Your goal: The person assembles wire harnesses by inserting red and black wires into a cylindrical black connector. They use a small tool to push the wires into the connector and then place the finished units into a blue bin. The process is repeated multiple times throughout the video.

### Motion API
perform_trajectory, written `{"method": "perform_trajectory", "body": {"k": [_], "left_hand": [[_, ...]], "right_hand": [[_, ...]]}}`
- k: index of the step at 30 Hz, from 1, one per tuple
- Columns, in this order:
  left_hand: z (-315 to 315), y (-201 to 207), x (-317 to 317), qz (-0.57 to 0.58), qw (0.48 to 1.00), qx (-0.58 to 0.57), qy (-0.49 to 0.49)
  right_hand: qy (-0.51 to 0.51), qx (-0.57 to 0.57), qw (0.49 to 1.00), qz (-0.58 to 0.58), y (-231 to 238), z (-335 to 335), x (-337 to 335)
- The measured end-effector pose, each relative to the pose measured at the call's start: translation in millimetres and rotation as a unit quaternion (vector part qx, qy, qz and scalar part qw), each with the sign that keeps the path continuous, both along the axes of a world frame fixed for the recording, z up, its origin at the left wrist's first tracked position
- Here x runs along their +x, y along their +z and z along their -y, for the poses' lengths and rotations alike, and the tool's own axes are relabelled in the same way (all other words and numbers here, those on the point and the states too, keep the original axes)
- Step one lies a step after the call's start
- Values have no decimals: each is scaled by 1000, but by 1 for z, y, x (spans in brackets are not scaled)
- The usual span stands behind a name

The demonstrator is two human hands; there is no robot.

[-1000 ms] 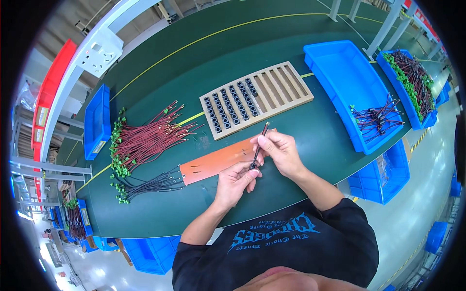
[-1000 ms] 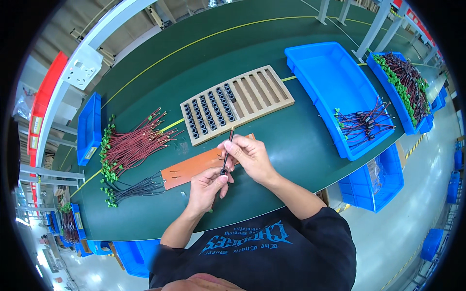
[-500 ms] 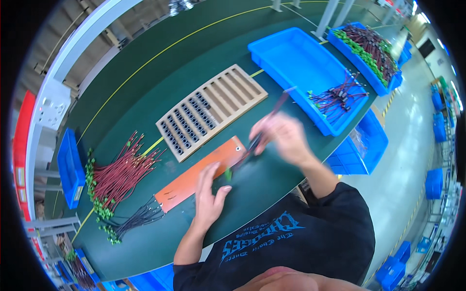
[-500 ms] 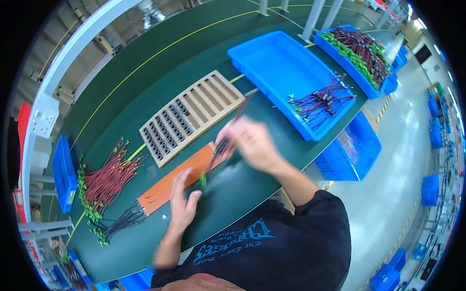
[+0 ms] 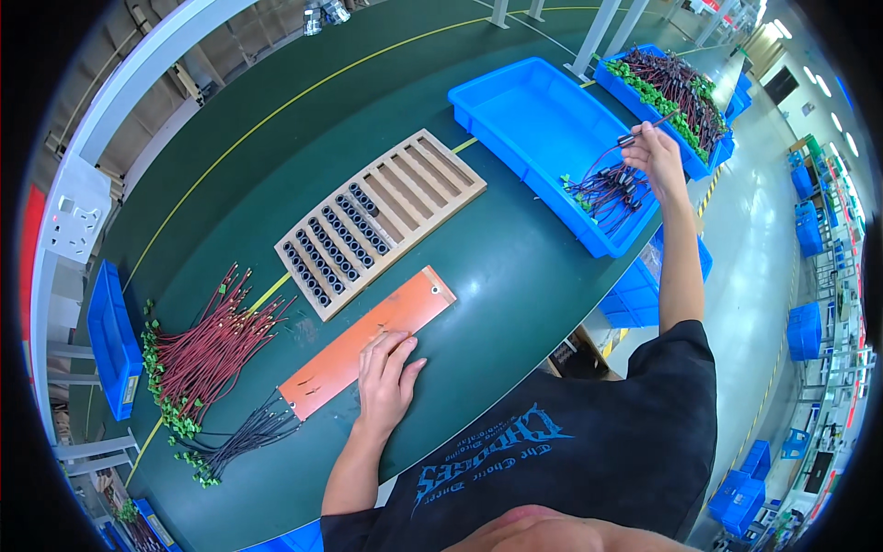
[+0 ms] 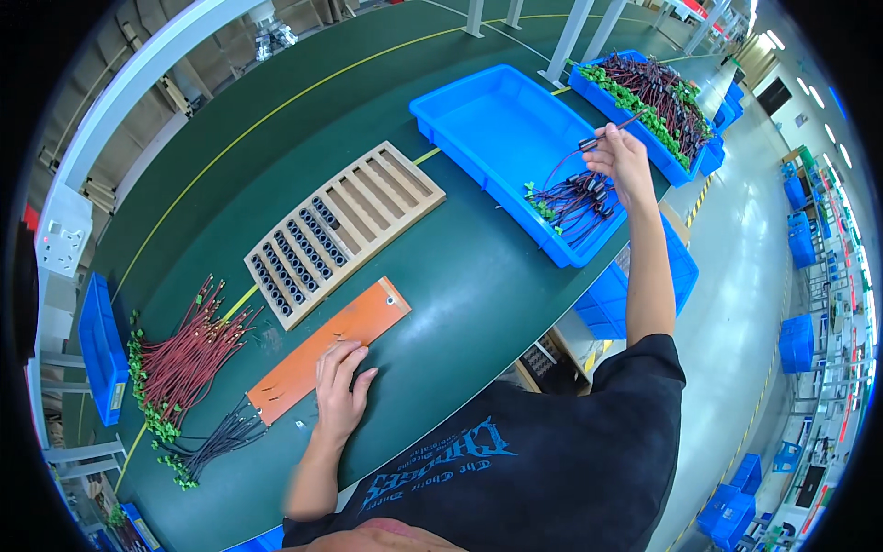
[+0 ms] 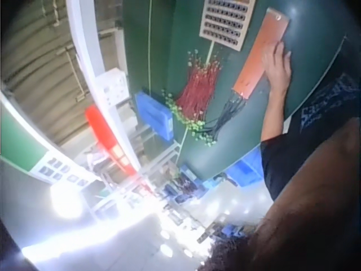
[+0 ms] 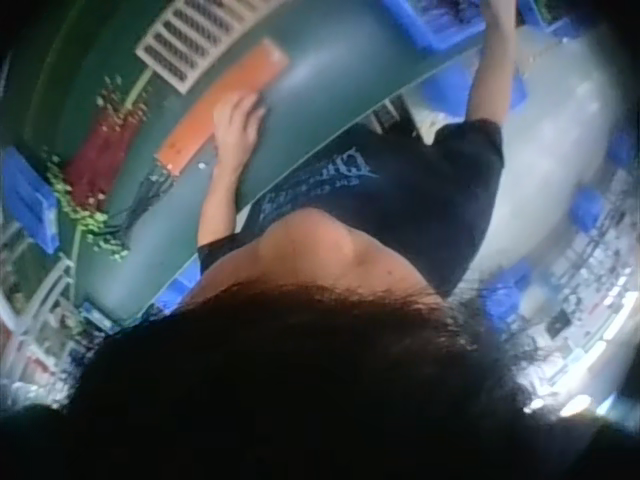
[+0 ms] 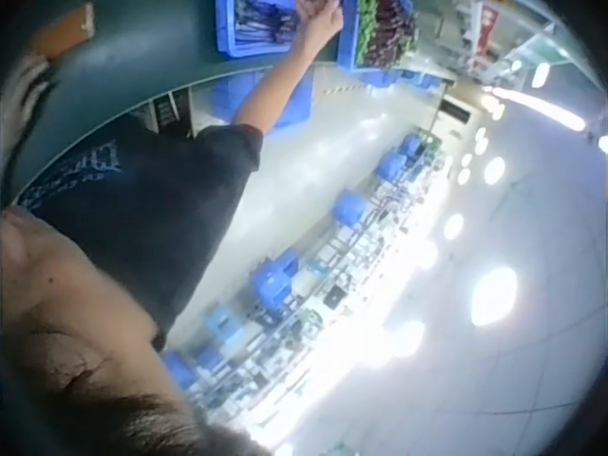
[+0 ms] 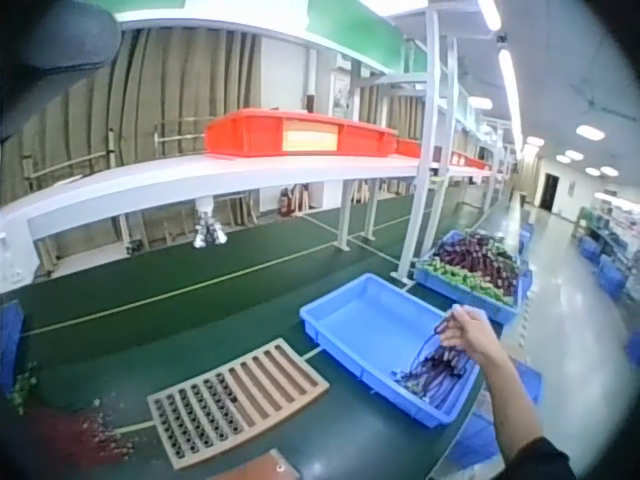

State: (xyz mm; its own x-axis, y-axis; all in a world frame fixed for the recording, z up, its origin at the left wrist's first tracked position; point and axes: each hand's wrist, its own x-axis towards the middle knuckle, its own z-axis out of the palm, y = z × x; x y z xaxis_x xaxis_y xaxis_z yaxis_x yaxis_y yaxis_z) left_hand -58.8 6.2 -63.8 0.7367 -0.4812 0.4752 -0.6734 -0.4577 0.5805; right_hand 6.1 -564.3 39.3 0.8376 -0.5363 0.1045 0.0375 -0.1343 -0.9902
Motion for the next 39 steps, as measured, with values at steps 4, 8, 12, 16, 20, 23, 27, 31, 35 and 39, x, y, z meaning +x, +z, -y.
{"method": "perform_trajectory", "body": {"k": [4,8,12,16,20,23,27,31,35,39], "left_hand": [[0,0,2,-8,1000,0,-10],[2,1,2,-15,1000,-1,-8],[-1,-1,3,-7,1000,7,-7],[-1,-2,3,-1,1000,7,-12],[3,-3,5,4,1000,5,-16],[-3,-3,4,-2,1000,15,-5],[-1,-2,3,-5,1000,15,-4],[1,-1,3,-7,1000,17,-11],[-1,-3,4,-6,1000,18,-9],[-2,-3,4,-4,1000,17,-7]], "right_hand": [[-57,-98,974,-195,-26,25,10],[-126,-421,851,-287,-34,36,7],[41,-455,831,-317,-33,-11,19],[101,-532,783,-306,-56,-37,26],[137,-371,888,-233,-67,-19,36],[130,-237,936,-224,-25,-50,39],[114,-547,756,-342,-7,-10,21],[133,-618,715,-297,-40,30,-1],[117,-621,705,-322,-45,31,4],[124,-620,725,-273,-41,17,1]]}}
